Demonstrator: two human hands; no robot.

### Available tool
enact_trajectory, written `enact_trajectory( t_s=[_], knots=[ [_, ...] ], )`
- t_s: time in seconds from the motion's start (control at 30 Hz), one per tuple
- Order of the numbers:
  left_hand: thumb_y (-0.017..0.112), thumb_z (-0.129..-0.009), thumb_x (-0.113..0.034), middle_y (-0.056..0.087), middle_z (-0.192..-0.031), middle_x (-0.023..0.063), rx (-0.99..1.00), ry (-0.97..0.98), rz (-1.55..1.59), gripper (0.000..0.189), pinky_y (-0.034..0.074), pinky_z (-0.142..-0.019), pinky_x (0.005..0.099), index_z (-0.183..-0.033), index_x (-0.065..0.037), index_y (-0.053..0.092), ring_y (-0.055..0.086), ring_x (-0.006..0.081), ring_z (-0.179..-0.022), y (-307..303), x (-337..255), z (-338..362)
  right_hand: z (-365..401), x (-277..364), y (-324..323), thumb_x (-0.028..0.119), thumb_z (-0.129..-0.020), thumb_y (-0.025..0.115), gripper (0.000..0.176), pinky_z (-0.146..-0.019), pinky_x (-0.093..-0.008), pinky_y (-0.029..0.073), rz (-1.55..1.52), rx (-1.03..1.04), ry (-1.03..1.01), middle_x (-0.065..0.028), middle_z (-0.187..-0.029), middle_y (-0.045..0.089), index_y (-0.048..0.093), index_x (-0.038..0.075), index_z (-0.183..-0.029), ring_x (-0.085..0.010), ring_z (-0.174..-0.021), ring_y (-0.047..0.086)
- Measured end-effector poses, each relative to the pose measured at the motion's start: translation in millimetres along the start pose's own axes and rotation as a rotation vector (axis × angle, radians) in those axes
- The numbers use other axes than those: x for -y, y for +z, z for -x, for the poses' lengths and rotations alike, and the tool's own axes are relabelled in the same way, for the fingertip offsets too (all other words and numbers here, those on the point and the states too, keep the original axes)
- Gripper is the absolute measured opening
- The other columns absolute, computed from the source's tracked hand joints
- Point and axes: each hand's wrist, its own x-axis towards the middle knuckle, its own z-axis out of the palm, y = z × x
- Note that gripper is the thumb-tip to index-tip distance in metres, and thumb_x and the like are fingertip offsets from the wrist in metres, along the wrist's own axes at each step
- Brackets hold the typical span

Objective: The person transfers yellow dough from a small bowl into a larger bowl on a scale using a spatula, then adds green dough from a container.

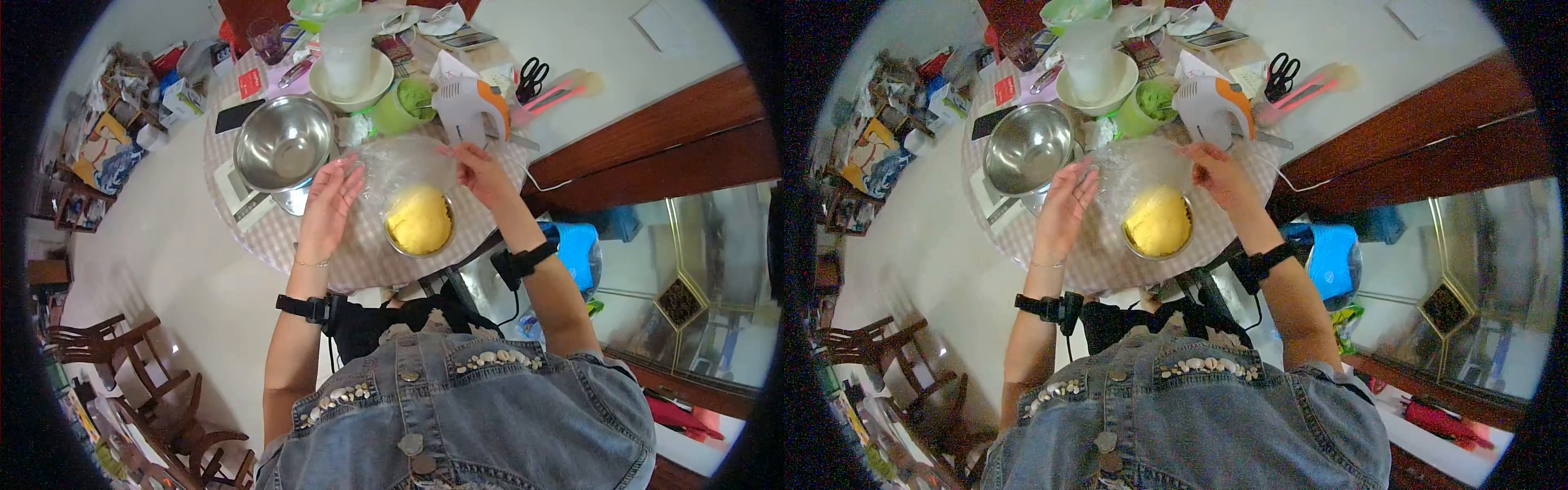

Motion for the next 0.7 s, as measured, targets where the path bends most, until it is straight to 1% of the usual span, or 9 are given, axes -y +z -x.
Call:
enact_trajectory(
  t_s=[0.03, 0.2, 0.27, 0.33, 0.4, 0.5, 0.57, 0.63, 0.7],
  knots=[
    [0.053, -0.094, -0.015, 0.049, -0.132, 0.0128, -0.027, 0.016, -0.057, 0.02, 0.042, -0.097, 0.034, -0.112, -0.007, 0.055, 0.051, 0.0214, -0.117, -1.5, 5.1, -3.1, -6.5, -6.8, -5.2, 0.024, -0.091, 0.06, 0.014, -0.048, -0.0172, 0.036, 0.202, 0.009, -0.034, -0.0023, -0.095, 0.068, 0.06, 0.01, -0.089, -0.0047, -0.053, 0.046],
    [0.055, -0.093, -0.017, 0.05, -0.128, 0.0052, -0.144, 0.023, -0.286, 0.026, 0.035, -0.101, 0.0299, -0.117, -0.007, 0.053, 0.045, 0.0154, -0.121, -15.2, 35.9, -17.3, -32.4, -41.0, -21.5, 0.026, -0.088, 0.064, 0.017, -0.046, -0.0196, 0.037, 0.295, 0.033, -0.027, 0.0027, -0.082, 0.065, 0.063, 0.011, -0.095, -0.0046, -0.053, 0.048],
    [0.056, -0.093, -0.018, 0.054, -0.119, 0.002, -0.286, 0.084, -0.414, 0.028, 0.038, -0.094, 0.0262, -0.118, -0.007, 0.052, 0.05, 0.0119, -0.109, -24.3, 52.0, -18.4, -31.6, -48.1, -27.0, 0.027, -0.087, 0.063, 0.024, -0.046, -0.0216, 0.04, 0.345, 0.011, 0.033, 0.0032, -0.078, 0.062, 0.064, 0.009, -0.102, -0.0052, -0.052, 0.05],
    [0.056, -0.093, -0.02, 0.055, -0.114, 0.0019, -0.368, -0.192, -0.384, 0.032, 0.042, -0.087, 0.0255, -0.121, -0.007, 0.05, 0.052, 0.0112, -0.098, -41.8, 54.6, -16.3, -17.1, -46.8, -26.9, 0.027, -0.087, 0.063, 0.027, -0.046, -0.0227, 0.042, 0.367, -0.047, 0.08, 0.003, -0.076, 0.061, 0.063, 0.007, -0.105, -0.0057, -0.052, 0.051],
    [0.057, -0.092, -0.022, 0.058, -0.112, 0.0038, -0.312, -0.285, -0.302, 0.032, 0.044, -0.083, 0.0262, -0.119, -0.006, 0.05, 0.054, 0.0128, -0.095, -66.7, 60.8, -6.1, 2.3, -33.6, -23.8, 0.026, -0.088, 0.062, 0.028, -0.048, -0.0239, 0.045, 0.501, -0.029, 0.041, 0.0008, -0.075, 0.061, 0.063, 0.003, -0.104, -0.0071, -0.052, 0.053],
    [0.055, -0.094, -0.028, 0.059, -0.111, 0.0088, -0.289, -0.35, -0.185, 0.032, 0.044, -0.089, 0.03, -0.116, -0.005, 0.051, 0.056, 0.0164, -0.096, -76.0, 59.7, 21.0, 23.6, 6.0, -42.7, 0.023, -0.088, 0.061, 0.027, -0.049, -0.0241, 0.046, 0.618, -0.088, 0.022, -0.0008, -0.072, 0.06, 0.062, 0.001, -0.103, -0.0085, -0.054, 0.054],
    [0.051, -0.095, -0.03, 0.059, -0.113, 0.0118, -0.248, -0.373, -0.11, 0.037, 0.043, -0.094, 0.0331, -0.12, -0.003, 0.05, 0.056, 0.0207, -0.102, -85.6, 57.5, 42.9, 28.1, 36.6, -76.7, 0.021, -0.088, 0.061, 0.025, -0.048, -0.024, 0.046, 0.702, -0.192, -0.149, -0.0019, -0.072, 0.061, 0.063, 0.001, -0.102, -0.0088, -0.054, 0.054],
    [0.049, -0.096, -0.031, 0.058, -0.114, 0.0129, -0.234, -0.396, -0.086, 0.04, 0.042, -0.096, 0.0346, -0.123, -0.002, 0.048, 0.056, 0.023, -0.105, -85.1, 52.3, 63.5, 17.0, 59.2, -112.0, 0.015, -0.089, 0.057, 0.019, -0.046, -0.0249, 0.045, 0.438, -0.457, -0.3, -0.0028, -0.074, 0.06, 0.063, 0.002, -0.102, -0.0102, -0.053, 0.053],
    [0.048, -0.096, -0.031, 0.058, -0.114, 0.0139, -0.387, -0.35, -0.102, 0.043, 0.041, -0.098, 0.0366, -0.126, -0.001, 0.046, 0.055, 0.026, -0.108, -84.4, 51.2, 81.1, 2.5, 80.9, -142.4, 0.013, -0.089, 0.056, 0.015, -0.045, -0.0244, 0.043, 0.244, -0.565, -0.406, -0.0031, -0.074, 0.057, 0.059, 0.003, -0.1, -0.0114, -0.052, 0.052]
  ],
)
